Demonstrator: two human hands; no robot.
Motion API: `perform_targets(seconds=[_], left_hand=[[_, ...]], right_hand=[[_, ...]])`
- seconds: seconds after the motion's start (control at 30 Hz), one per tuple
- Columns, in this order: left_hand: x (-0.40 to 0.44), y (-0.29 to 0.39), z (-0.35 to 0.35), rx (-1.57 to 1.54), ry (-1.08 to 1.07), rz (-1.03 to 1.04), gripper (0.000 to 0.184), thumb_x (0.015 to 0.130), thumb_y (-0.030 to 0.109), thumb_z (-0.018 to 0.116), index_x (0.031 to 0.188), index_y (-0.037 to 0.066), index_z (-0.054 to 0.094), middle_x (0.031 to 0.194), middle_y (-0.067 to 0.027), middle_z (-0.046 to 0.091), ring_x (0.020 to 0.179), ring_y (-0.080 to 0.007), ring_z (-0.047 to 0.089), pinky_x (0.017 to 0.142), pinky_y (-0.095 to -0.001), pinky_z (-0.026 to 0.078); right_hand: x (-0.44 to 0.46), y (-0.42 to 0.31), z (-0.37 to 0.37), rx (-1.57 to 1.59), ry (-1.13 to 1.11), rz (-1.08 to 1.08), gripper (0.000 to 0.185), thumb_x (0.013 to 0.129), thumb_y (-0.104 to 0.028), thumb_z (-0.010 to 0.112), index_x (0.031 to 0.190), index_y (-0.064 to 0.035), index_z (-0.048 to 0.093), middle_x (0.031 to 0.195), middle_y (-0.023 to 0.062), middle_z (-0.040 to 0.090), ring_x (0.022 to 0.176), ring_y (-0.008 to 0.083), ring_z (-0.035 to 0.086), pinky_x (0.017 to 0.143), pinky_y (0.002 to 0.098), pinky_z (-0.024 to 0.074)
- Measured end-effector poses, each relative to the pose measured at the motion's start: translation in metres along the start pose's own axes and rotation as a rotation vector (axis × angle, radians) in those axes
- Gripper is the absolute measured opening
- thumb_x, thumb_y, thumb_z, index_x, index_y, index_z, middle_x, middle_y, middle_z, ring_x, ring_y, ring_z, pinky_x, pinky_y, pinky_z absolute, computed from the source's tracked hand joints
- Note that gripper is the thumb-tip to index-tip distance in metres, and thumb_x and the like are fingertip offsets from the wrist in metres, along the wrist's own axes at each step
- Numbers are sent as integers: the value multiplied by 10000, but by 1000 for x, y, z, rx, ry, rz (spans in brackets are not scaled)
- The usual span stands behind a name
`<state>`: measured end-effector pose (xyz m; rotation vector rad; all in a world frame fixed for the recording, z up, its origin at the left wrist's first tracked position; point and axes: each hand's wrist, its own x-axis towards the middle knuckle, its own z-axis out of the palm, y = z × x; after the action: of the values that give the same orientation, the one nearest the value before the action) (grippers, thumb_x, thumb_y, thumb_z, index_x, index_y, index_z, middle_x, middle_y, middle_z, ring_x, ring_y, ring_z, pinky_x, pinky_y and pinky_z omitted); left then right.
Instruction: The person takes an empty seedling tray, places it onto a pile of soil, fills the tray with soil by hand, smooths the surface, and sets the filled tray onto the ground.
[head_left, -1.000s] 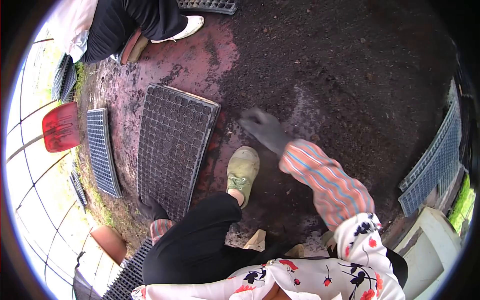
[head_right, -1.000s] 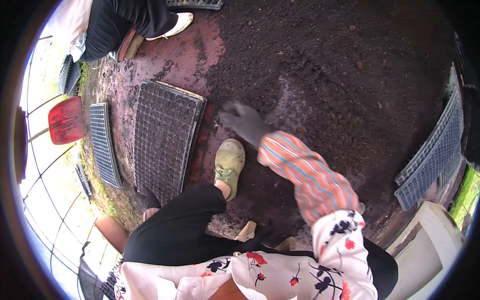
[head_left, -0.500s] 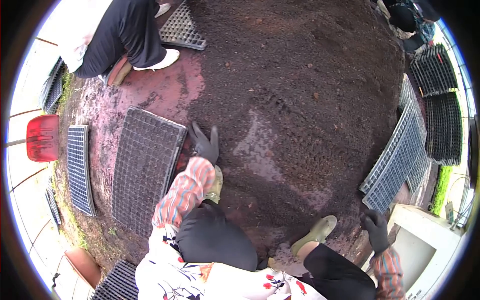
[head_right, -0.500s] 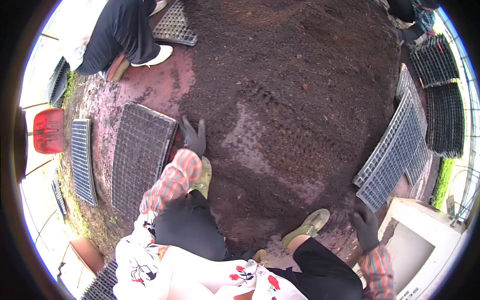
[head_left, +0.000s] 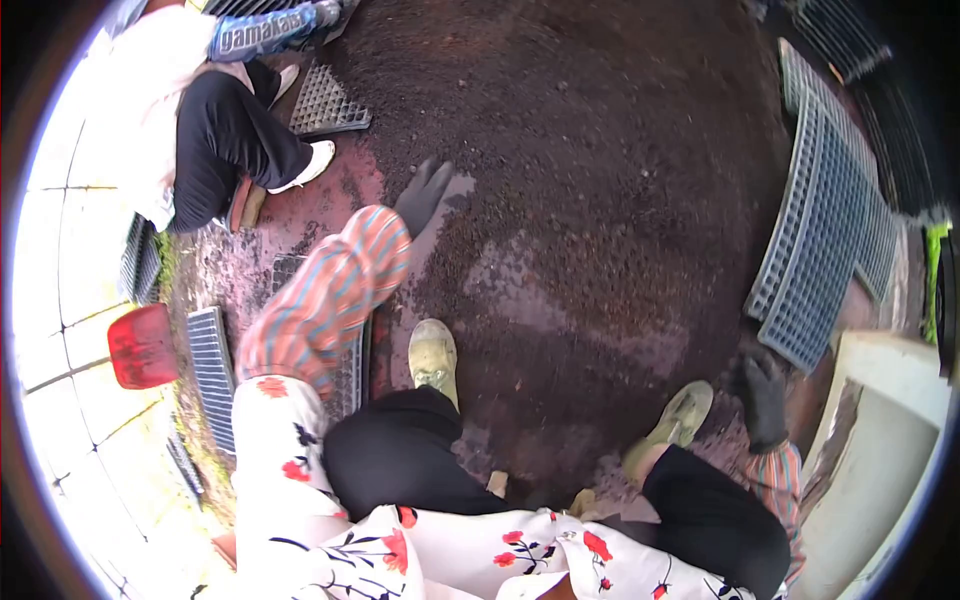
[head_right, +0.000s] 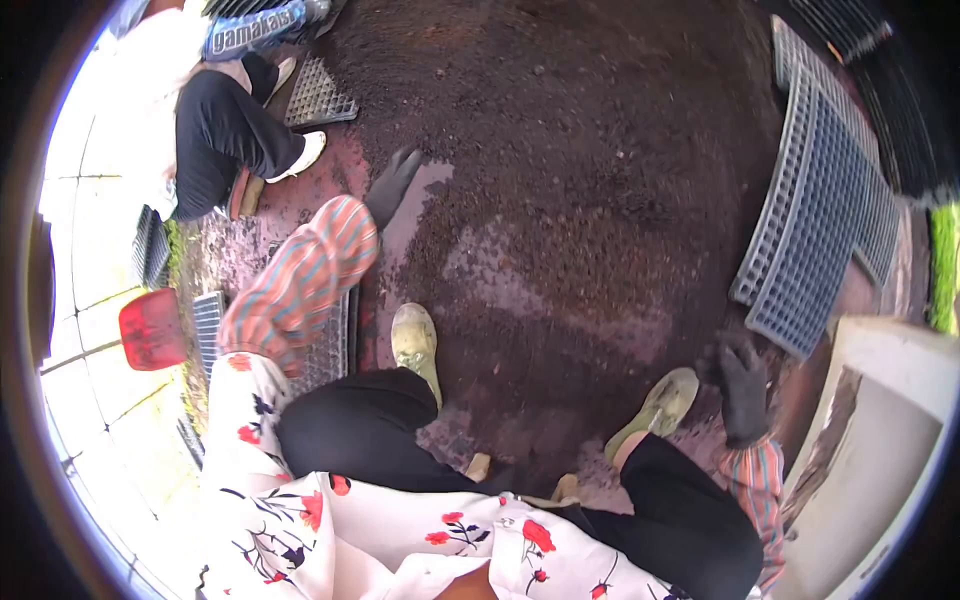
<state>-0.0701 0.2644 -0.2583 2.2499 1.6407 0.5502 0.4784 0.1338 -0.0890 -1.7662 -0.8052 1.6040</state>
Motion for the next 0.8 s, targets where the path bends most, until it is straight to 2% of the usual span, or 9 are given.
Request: perform_targets(seconds=[0.03, 0.07, 0.13, 0.2, 0.33, 0.43, 0.57, 0.7, 0.8], left_hand=[[-25, -32, 11, -101, -116, -224, 463, 833, 64, 442, 1293, 75, 385, 1256, -265, 367, 1133, -413, 438, 939, -414, 400], [-59, -38, 7, 315, -54, 246, 469, 842, 43, 429, 1306, 94, 384, 1248, -265, 399, 1094, -398, 478, 864, -422, 447], [-120, -24, 19, 547, -66, 138, 483, 841, 20, 415, 1314, 114, 383, 1214, -276, 441, 1046, -389, 514, 819, -439, 465], [-156, 7, 45, 618, -501, -424, 430, 874, 113, 448, 1300, 91, 405, 1200, -282, 460, 1016, -394, 527, 794, -456, 472], [-173, 75, 119, 404, 441, -1033, 597, 862, 444, 483, 1251, -7, 443, 1235, -289, 435, 1097, -407, 480, 911, -461, 405], [-89, 145, 99, 438, 340, -1372, 628, 865, 476, 445, 1250, -20, 436, 1263, -277, 422, 1124, -412, 459, 967, -466, 352], [36, 161, 27, 317, -28, -740, 613, 861, 480, 444, 1215, -19, 465, 1201, -232, 503, 1108, -365, 488, 963, -459, 349], [17, -53, 91, -477, 580, -618, 482, 891, 393, 446, 1115, -25, 525, 1104, -212, 555, 1032, -317, 531, 858, -438, 406], [-35, -91, 55, 155, 565, -1176, 494, 878, 394, 490, 1118, -36, 522, 1161, -226, 527, 1070, -325, 513, 876, -453, 399]], right_hand=[[0, 5, 0, 7, -27, 1, 266, 893, -183, 497, 1094, -12, 533, 880, 53, 578, 772, 137, 593, 675, 251, 496], [-1, 11, -1, 14, -54, -2, 259, 895, -175, 492, 1091, -10, 535, 882, 56, 579, 781, 140, 593, 682, 252, 495], [-3, 21, -1, 8, -79, 0, 257, 897, -167, 486, 1094, -8, 529, 883, 61, 580, 781, 142, 594, 688, 257, 496], [-3, 28, -3, -7, -104, -12, 254, 899, -160, 481, 1097, -7, 524, 883, 65, 581, 782, 144, 595, 694, 262, 497], [-4, 37, -8, 96, -94, -38, 242, 898, -147, 479, 1094, -10, 520, 887, 63, 577, 769, 141, 590, 685, 270, 498], [-4, 32, -9, 90, -31, -35, 240, 894, -136, 479, 1087, -1, 523, 879, 61, 579, 768, 133, 586, 688, 264, 494], [-2, 51, -6, 77, 44, 91, 239, 894, -136, 472, 1078, 6, 524, 892, 62, 583, 766, 129, 583, 693, 264, 491], [-3, 47, -22, -13, 64, 127, 243, 897, -144, 462, 1077, 7, 524, 926, 73, 583, 762, 139, 584, 692, 275, 492], [-12, 61, -33, 0, 172, 123, 247, 897, -156, 463, 1073, 4, 528, 950, 84, 583, 774, 149, 584, 686, 280, 490]])
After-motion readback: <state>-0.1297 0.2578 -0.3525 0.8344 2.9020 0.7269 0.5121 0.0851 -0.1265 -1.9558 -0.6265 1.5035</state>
